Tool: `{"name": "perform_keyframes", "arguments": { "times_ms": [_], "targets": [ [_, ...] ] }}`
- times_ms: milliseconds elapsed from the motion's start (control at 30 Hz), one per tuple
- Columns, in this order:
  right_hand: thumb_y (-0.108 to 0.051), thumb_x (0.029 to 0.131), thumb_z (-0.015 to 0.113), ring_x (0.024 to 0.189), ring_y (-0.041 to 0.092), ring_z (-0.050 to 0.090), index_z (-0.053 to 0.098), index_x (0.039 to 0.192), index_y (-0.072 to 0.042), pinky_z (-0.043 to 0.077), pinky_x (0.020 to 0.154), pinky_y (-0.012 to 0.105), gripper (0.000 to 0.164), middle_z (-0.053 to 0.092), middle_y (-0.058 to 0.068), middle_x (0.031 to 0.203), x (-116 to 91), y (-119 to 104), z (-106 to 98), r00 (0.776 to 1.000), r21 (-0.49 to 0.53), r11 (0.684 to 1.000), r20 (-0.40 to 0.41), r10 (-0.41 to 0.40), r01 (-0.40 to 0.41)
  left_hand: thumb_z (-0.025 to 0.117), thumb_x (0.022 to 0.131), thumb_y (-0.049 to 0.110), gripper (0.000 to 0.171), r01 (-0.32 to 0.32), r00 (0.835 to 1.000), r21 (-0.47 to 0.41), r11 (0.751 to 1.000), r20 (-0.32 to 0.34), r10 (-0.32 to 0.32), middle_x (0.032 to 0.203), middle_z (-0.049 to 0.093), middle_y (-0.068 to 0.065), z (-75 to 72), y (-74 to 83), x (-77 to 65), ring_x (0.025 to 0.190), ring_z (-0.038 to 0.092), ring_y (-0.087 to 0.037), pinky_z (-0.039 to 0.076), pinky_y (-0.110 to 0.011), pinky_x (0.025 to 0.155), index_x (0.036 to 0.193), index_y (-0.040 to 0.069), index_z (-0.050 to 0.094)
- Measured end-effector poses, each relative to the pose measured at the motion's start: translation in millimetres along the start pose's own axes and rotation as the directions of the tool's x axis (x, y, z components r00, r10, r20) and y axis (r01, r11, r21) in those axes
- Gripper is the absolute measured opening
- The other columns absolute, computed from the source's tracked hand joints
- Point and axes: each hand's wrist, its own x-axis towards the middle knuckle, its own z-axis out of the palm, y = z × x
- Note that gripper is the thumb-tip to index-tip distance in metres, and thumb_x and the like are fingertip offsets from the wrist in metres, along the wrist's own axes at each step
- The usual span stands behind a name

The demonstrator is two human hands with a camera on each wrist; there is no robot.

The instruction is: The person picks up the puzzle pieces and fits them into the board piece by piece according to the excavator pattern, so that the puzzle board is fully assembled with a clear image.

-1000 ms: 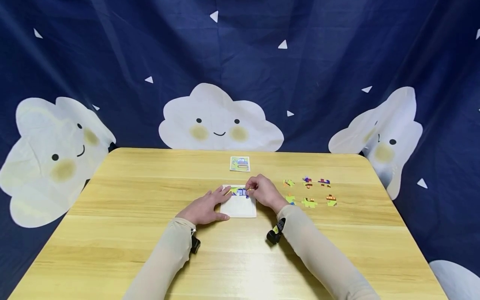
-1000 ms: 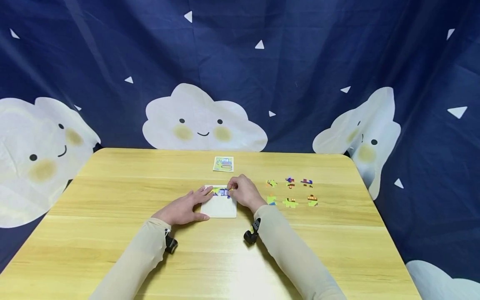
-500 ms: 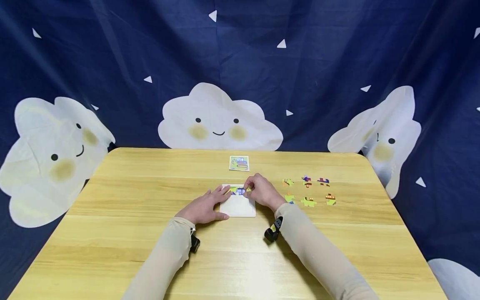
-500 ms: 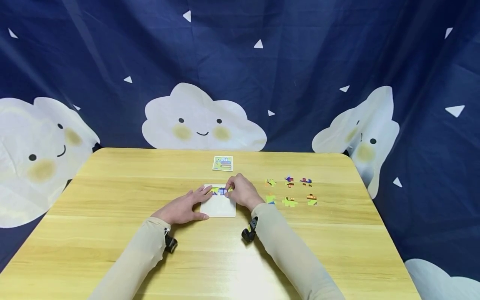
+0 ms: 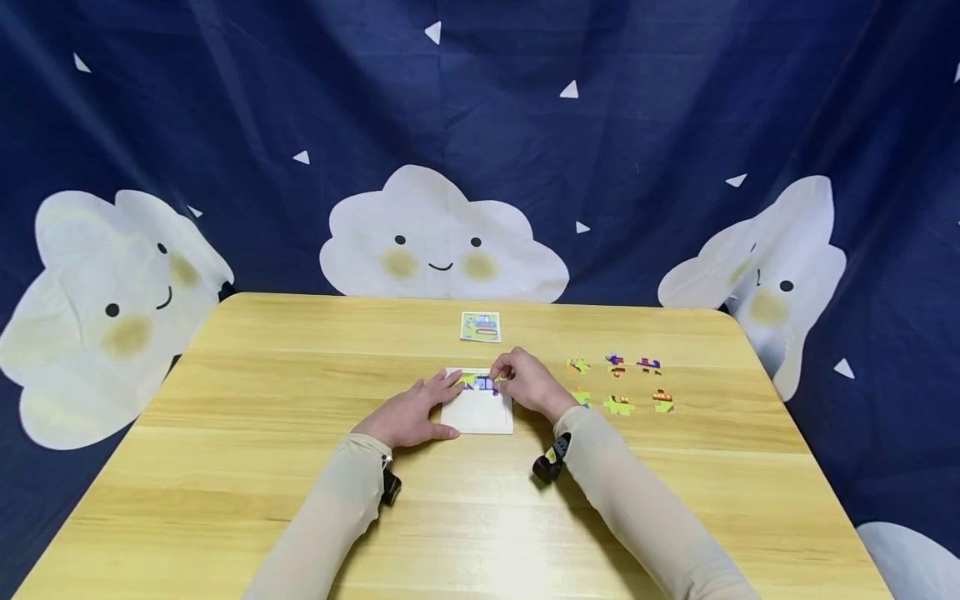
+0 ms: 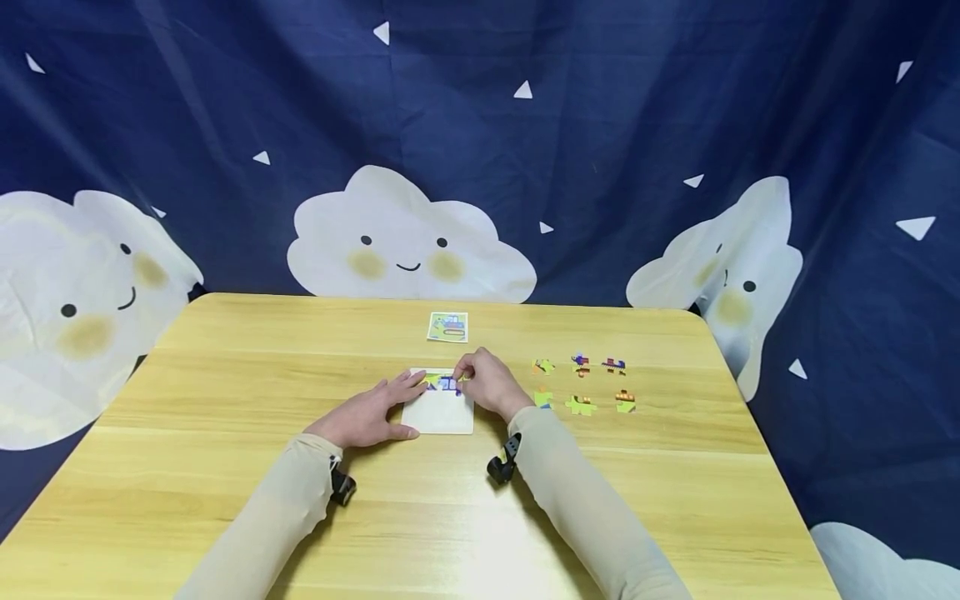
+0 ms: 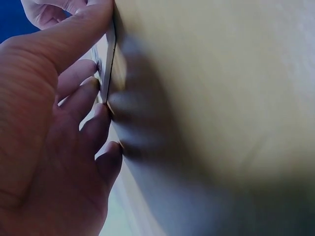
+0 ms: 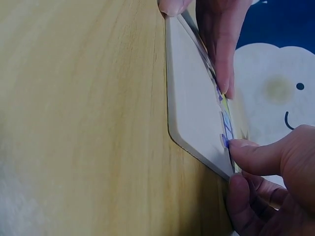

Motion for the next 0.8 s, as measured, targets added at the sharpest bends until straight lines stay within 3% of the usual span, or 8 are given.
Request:
{"name": "perform_keyframes", "arguments": {
  "times_ms": [100,367,800],
  "targets": [
    [0.003,0.087,0.070,0.082,0.021,0.050,0.070,0.089,-0.008,0.044,0.074,0.033,0.012,0.051,0.005,0.088,-0.8,0.4,-0.1,1.000,0.001,1.000,-0.001,0.004,-0.004,0.074,0.087,0.040,0.079,0.005,1.000,0.019,1.000,-0.004,-0.005,0.162,0.019,-0.003,-0.1,0.4,0.9,0.143,0.019,-0.043,0.026,-0.057,0.112,0.153,0.015,0.037],
    [0.003,0.087,0.070,0.084,0.021,0.050,0.070,0.089,-0.010,0.045,0.077,0.034,0.013,0.052,0.005,0.090,-0.8,0.9,1.2,1.000,0.011,1.000,0.002,0.021,-0.021,0.077,0.083,0.044,0.087,0.040,0.999,0.019,0.999,-0.010,-0.040,0.162,0.018,-0.004,-3.9,0.1,0.4,0.146,0.017,-0.033,0.023,-0.053,0.114,0.153,0.013,0.036],
    [0.003,0.086,0.071,0.084,0.021,0.051,0.069,0.089,-0.010,0.045,0.077,0.033,0.013,0.051,0.005,0.089,-0.8,1.5,1.8,1.000,0.008,1.000,-0.007,0.004,-0.004,0.077,0.082,0.048,0.092,0.016,1.000,0.039,0.999,0.006,-0.017,0.162,0.018,-0.005,-5.6,-6.5,1.1,0.147,0.012,-0.028,0.018,-0.051,0.116,0.154,0.011,0.032]
  ]
}}
